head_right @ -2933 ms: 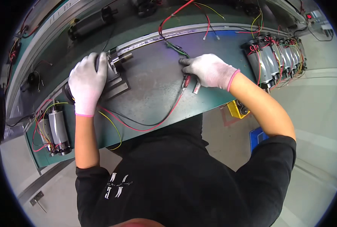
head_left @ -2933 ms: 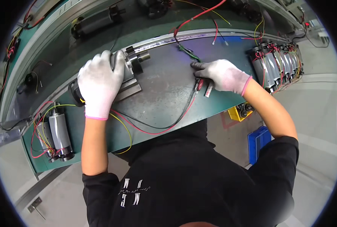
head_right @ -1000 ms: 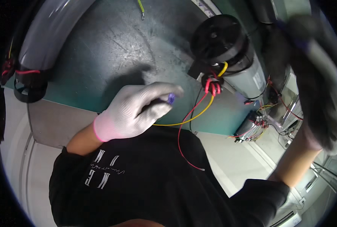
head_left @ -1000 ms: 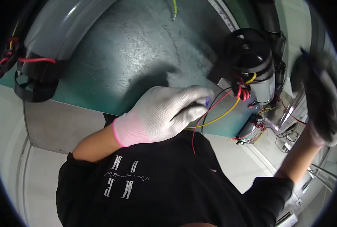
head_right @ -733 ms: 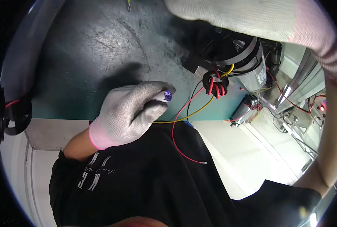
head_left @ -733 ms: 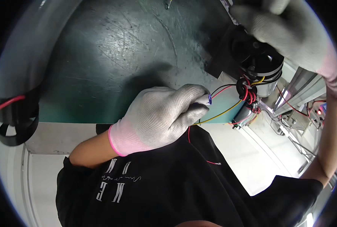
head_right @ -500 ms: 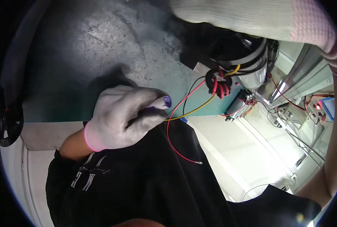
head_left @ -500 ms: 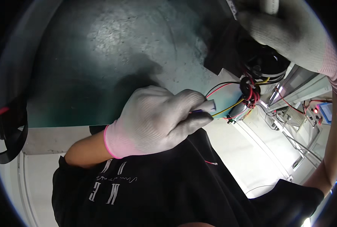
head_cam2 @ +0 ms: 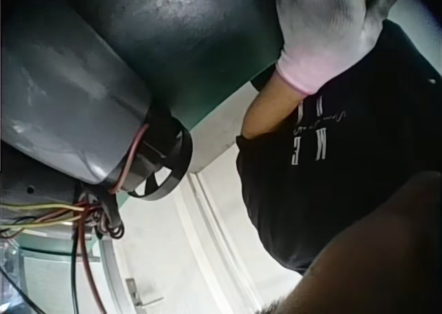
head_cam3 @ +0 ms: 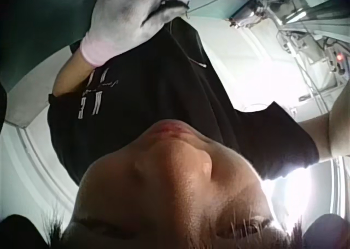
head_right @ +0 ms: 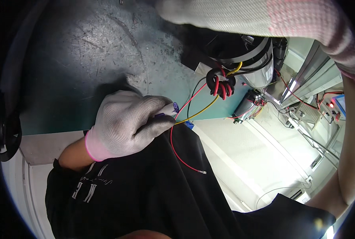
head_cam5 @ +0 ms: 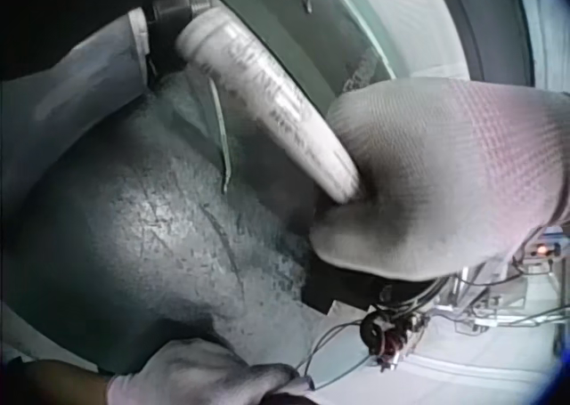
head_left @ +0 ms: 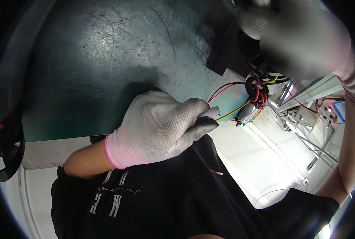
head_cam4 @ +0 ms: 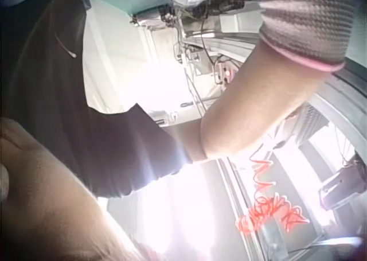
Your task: Connecting electric motors to test equipment using alligator clips and marking them with a pen.
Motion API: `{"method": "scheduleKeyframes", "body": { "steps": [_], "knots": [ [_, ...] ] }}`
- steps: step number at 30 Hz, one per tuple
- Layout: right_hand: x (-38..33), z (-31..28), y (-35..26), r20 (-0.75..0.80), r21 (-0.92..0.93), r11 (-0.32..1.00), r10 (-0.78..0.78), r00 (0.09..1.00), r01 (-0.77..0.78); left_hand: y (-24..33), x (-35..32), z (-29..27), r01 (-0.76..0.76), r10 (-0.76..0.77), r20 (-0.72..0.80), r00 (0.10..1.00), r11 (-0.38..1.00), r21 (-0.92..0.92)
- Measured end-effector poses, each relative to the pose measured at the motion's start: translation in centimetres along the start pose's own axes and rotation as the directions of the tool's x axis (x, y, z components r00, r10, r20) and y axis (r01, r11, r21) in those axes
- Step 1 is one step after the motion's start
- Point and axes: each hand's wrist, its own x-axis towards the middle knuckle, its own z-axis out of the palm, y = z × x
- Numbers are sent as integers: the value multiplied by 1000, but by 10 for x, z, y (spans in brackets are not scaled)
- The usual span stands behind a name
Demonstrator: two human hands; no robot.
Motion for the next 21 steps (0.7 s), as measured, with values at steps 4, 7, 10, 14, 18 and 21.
{"method": "scheduleKeyframes", "body": {
  "steps": [4,7,10,14,18,21],
  "knots": [
    [-5,-4,7,-19,-44,999,-6,1000,5,0,-1,0,1,0,3,1000,1000,-3],
    [-10,-13,19,-47,-88,996,-16,999,12,2,-1,-1,15,-15,9,1000,1000,4],
    [-11,-25,13,-92,-146,989,-42,995,29,3,2,0,33,-33,24,999,999,-10],
    [-16,-24,-39,-292,-166,982,-134,947,88,4,12,4,24,-53,-232,971,992,-126],
    [-54,30,-87,-535,599,731,62,843,327,9,28,5,-115,52,-332,942,978,-172],
    [-79,65,-74,-574,696,586,106,812,416,23,34,8,-169,121,-283,951,974,-151]
  ]
}}
